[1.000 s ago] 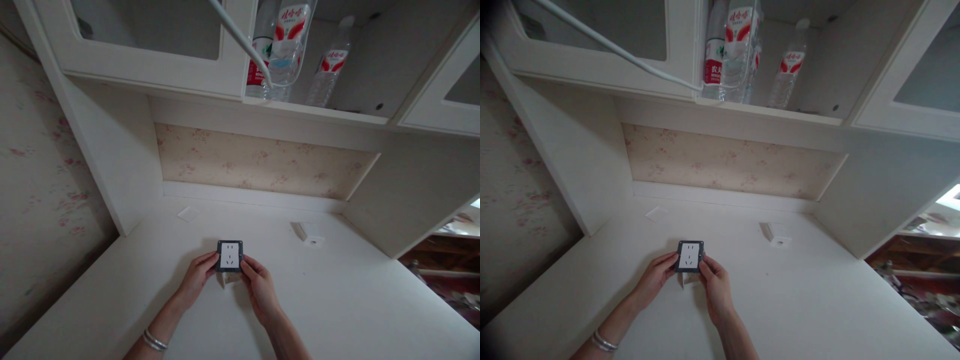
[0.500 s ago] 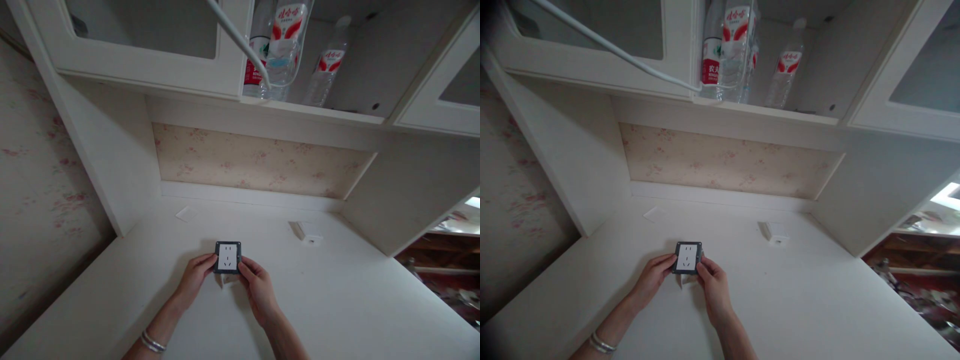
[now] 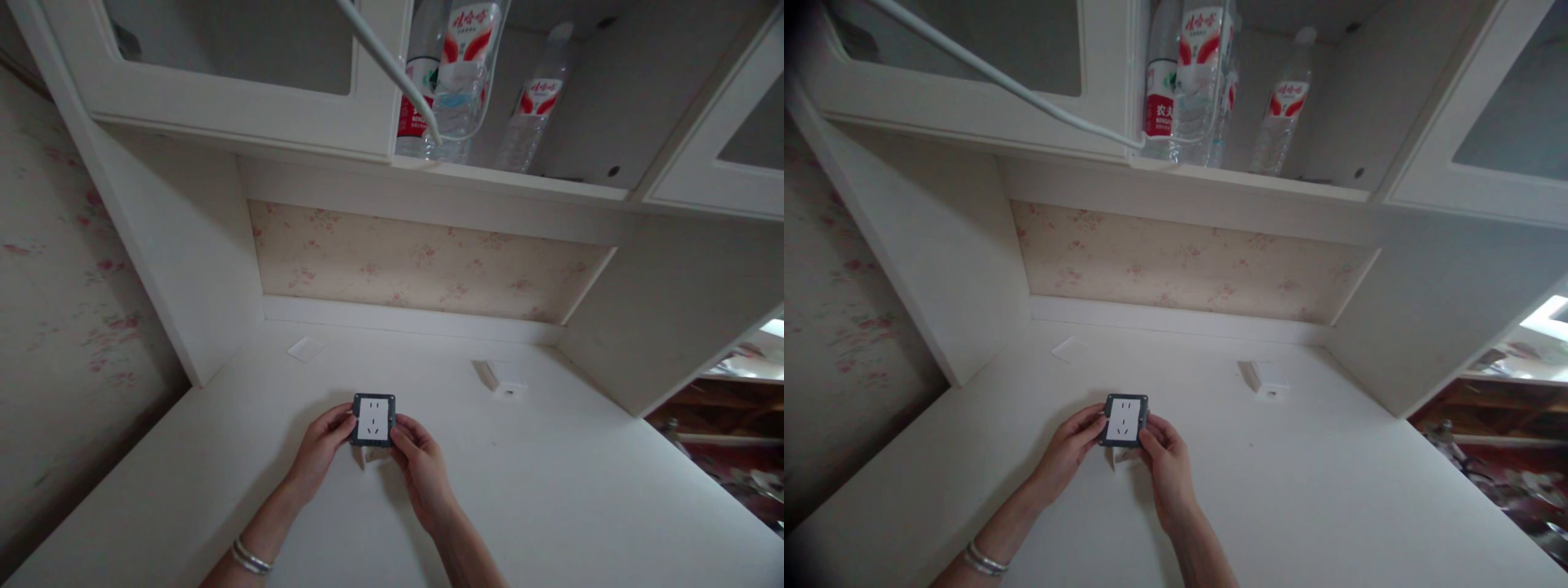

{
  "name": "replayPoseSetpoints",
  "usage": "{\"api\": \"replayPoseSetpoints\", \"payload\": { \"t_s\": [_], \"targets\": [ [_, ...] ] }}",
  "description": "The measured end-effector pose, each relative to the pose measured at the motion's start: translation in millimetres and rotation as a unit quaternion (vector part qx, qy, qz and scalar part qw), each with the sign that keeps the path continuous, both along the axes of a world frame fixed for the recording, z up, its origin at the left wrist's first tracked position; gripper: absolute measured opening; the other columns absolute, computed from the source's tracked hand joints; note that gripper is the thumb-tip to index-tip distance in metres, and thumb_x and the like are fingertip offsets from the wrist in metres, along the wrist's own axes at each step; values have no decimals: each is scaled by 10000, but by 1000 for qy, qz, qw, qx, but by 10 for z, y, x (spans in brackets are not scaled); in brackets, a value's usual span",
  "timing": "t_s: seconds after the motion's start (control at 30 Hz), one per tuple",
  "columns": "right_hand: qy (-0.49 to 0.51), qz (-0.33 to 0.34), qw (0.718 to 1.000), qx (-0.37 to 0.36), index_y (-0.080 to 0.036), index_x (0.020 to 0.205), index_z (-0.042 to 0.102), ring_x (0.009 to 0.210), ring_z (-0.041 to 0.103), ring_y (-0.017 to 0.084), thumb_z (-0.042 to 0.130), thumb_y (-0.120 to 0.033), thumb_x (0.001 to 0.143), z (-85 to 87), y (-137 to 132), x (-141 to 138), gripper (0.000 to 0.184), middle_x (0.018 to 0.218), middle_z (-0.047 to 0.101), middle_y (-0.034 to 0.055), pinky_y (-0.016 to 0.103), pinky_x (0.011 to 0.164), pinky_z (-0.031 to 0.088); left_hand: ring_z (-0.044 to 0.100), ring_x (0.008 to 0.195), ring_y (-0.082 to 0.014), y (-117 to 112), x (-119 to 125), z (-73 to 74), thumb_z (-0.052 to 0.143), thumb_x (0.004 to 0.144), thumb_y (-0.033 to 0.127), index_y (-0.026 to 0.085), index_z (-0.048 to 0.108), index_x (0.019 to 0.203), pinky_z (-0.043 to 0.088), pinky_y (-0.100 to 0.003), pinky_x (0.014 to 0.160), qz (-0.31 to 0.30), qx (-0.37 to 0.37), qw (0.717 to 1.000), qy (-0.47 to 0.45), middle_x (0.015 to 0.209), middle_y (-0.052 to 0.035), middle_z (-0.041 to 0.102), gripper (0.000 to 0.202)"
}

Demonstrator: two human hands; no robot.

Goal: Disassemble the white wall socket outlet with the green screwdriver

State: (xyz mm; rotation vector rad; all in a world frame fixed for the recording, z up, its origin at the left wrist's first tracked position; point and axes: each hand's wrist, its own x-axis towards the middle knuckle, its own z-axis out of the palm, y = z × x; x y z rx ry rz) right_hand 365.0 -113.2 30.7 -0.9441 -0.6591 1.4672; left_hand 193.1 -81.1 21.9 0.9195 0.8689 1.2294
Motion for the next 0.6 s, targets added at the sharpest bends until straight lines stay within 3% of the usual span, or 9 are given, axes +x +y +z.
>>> {"api": "replayPoseSetpoints", "payload": {
  "t_s": [0.23, 0.43, 0.6],
  "targets": [
    [7, -3, 1000, -5, -167, 1041, 675, 965, 633, 206, 754, -302, 692, 23, 12, -3, 383, 1053, 702, 91, 318, 870, 467, 625, 1019, -272, -5, 3, 3, 720, 746, 338, 137, 671, 1080, 490, -371, 887, -8, -3, 1000, 4, 1067, -127, 694, 393],
    [3, 13, 1000, 20, -167, 1075, 678, 981, 633, 221, 731, -333, 719, 24, -4, -13, 396, 1093, 691, 100, 342, 886, 470, 659, 903, -237, 18, -8, -53, 730, 734, 325, 143, 613, 1154, 507, -347, 831, 5, -9, 1000, 3, 909, -99, 718, 473],
    [-6, 25, 999, 22, -164, 1072, 682, 991, 631, 216, 706, -325, 746, 24, 4, -9, 365, 1097, 690, 101, 325, 888, 467, 656, 912, -222, 19, -16, -60, 722, 742, 305, 155, 584, 1190, 504, -317, 826, -4, -6, 1000, 2, 939, -97, 717, 492]
  ]
}}
